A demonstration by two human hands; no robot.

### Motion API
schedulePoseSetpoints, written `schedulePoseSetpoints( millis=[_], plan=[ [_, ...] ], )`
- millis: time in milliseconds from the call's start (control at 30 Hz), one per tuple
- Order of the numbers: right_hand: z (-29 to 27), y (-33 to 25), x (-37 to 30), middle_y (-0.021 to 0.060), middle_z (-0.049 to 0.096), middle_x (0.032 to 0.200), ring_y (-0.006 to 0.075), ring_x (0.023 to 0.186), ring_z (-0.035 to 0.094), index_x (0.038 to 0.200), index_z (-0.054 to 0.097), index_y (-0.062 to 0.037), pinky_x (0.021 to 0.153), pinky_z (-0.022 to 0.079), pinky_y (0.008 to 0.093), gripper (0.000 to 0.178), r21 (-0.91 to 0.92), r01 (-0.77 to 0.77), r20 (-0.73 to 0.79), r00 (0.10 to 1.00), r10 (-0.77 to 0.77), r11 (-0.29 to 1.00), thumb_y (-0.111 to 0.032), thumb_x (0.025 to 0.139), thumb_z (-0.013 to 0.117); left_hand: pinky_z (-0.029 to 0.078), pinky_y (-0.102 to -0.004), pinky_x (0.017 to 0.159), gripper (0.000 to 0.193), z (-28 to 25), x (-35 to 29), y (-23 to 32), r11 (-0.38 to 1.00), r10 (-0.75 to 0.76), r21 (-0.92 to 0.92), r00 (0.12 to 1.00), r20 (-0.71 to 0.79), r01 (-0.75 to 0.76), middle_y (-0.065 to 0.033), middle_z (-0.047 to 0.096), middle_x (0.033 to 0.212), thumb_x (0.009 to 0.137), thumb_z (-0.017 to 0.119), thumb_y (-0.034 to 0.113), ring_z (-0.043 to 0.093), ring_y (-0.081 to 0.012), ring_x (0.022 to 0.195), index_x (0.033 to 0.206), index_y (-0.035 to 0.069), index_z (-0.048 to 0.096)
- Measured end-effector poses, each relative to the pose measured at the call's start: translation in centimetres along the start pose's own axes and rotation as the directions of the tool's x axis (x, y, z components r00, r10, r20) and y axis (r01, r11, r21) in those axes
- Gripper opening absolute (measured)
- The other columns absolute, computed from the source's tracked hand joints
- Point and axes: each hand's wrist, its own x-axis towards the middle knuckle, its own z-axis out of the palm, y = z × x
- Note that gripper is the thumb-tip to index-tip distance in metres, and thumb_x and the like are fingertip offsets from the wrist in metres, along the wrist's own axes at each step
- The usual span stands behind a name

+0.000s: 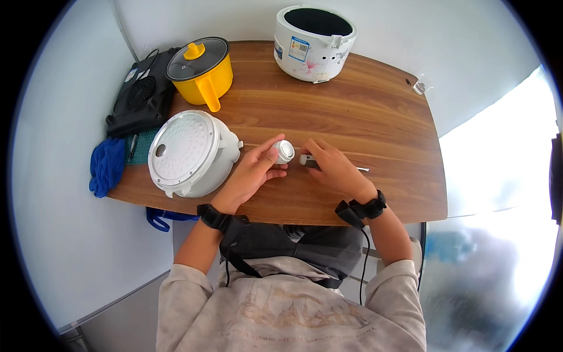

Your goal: The person uses a screwdriver to remove a screw from a white plastic lid, then disassembles a small white cylindrical component into two pieces. The person reassembles the cylindrical component and places it back into the lid.

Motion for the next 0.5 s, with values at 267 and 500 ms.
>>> schedulePoseSetpoints(
  millis=[267, 500],
  plan=[
    [1.0, 0.3, -0.2, 0.0147, 0.06, 0.111, 0.0394, 0.101, 0.061, 0.116, 0.062, -0.0054, 0.083, 0.05, 0.046, 0.038, 0.01, 0.014, -0.143, 0.99, -0.012, 1.0, -0.008, 0.08, 0.076, 0.052, -0.0308, 0.089, 0.048, 0.5, 1.7, -0.3, 0.999, 0.037, 0.029, 0.999, -0.007, -0.037, -0.0065, 0.06, 0.125, 0.108, 0.048, 0.029, 0.06, -0.0147, 0.104, 0.151, 0.01, 0.042],
    [1.3, 0.5, -0.7, 0.0143, 0.062, 0.106, 0.0401, 0.096, 0.062, 0.114, 0.065, -0.0063, 0.081, 0.051, 0.0471, 0.037, -0.097, -0.022, -0.186, 0.983, 0.004, 0.995, -0.007, 0.078, 0.076, 0.052, -0.03, 0.088, 0.048, 0.2, 2.5, -0.6, 0.997, 0.052, 0.049, 0.999, -0.004, -0.052, -0.0061, 0.061, 0.125, 0.107, 0.049, 0.029, 0.06, -0.0148, 0.104, 0.151, 0.01, 0.043]
  ],
)
